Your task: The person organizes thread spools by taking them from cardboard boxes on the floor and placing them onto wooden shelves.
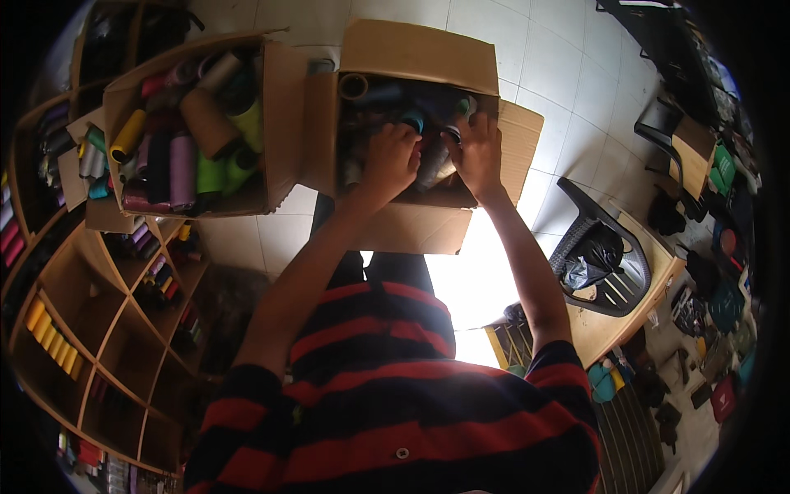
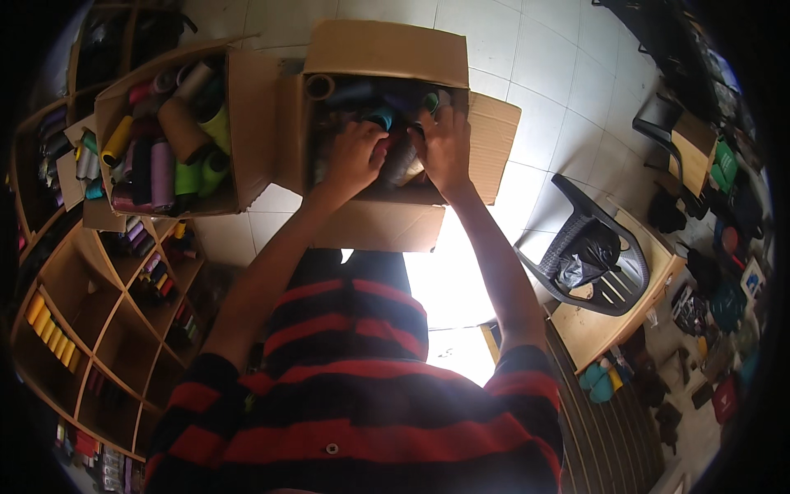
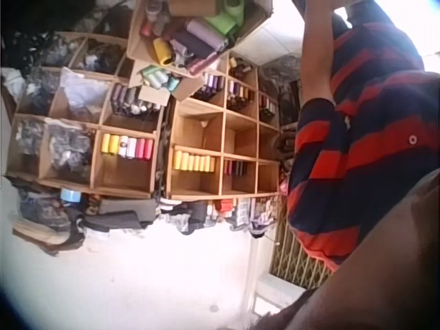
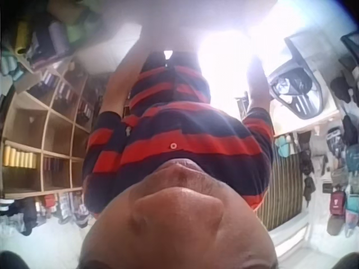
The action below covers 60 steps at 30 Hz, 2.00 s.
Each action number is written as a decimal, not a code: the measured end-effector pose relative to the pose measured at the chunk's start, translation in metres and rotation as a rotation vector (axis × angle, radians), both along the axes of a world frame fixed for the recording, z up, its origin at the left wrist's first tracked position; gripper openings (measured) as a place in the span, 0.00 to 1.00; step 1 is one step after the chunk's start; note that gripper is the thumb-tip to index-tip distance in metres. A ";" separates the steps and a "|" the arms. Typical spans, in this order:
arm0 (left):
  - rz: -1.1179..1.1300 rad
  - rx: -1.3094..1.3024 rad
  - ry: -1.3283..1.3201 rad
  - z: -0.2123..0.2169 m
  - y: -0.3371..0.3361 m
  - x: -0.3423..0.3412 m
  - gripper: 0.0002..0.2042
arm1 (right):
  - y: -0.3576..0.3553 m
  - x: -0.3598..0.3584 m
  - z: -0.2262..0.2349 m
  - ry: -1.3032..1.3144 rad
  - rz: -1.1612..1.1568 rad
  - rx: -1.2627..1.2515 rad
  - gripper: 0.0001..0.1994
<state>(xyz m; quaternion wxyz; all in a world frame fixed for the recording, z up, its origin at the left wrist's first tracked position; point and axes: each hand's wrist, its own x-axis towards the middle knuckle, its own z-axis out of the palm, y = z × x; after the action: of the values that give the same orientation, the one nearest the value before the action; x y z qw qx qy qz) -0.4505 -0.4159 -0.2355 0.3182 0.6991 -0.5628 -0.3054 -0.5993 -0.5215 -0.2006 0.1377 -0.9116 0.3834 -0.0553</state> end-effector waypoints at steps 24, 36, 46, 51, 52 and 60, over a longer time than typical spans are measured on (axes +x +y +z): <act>-0.730 -0.010 -0.315 0.066 0.055 -0.044 0.11 | 0.053 -0.037 0.056 0.024 -0.630 0.233 0.26; 0.091 -0.056 0.008 -0.022 -0.035 0.020 0.12 | 0.081 -0.052 0.038 0.260 -0.713 0.346 0.16; -0.274 0.532 -0.106 -0.079 -0.085 0.023 0.11 | 0.058 -0.034 0.046 0.021 -0.656 0.372 0.10; -0.366 0.749 0.102 -0.108 -0.098 0.019 0.13 | 0.060 -0.023 0.051 -0.013 -0.631 0.419 0.10; -0.238 0.685 0.072 -0.109 -0.096 0.017 0.12 | 0.060 -0.022 0.052 -0.010 -0.621 0.427 0.10; 0.158 0.498 -0.252 -0.066 -0.055 0.042 0.28 | 0.053 -0.008 0.044 -0.158 -0.555 0.455 0.07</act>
<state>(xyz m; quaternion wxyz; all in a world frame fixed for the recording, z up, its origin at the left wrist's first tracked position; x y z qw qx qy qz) -0.4089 -0.4712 -0.3012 0.0873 0.8297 -0.4496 -0.3192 -0.6070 -0.4681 -0.1570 0.3461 -0.7116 0.6070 -0.0740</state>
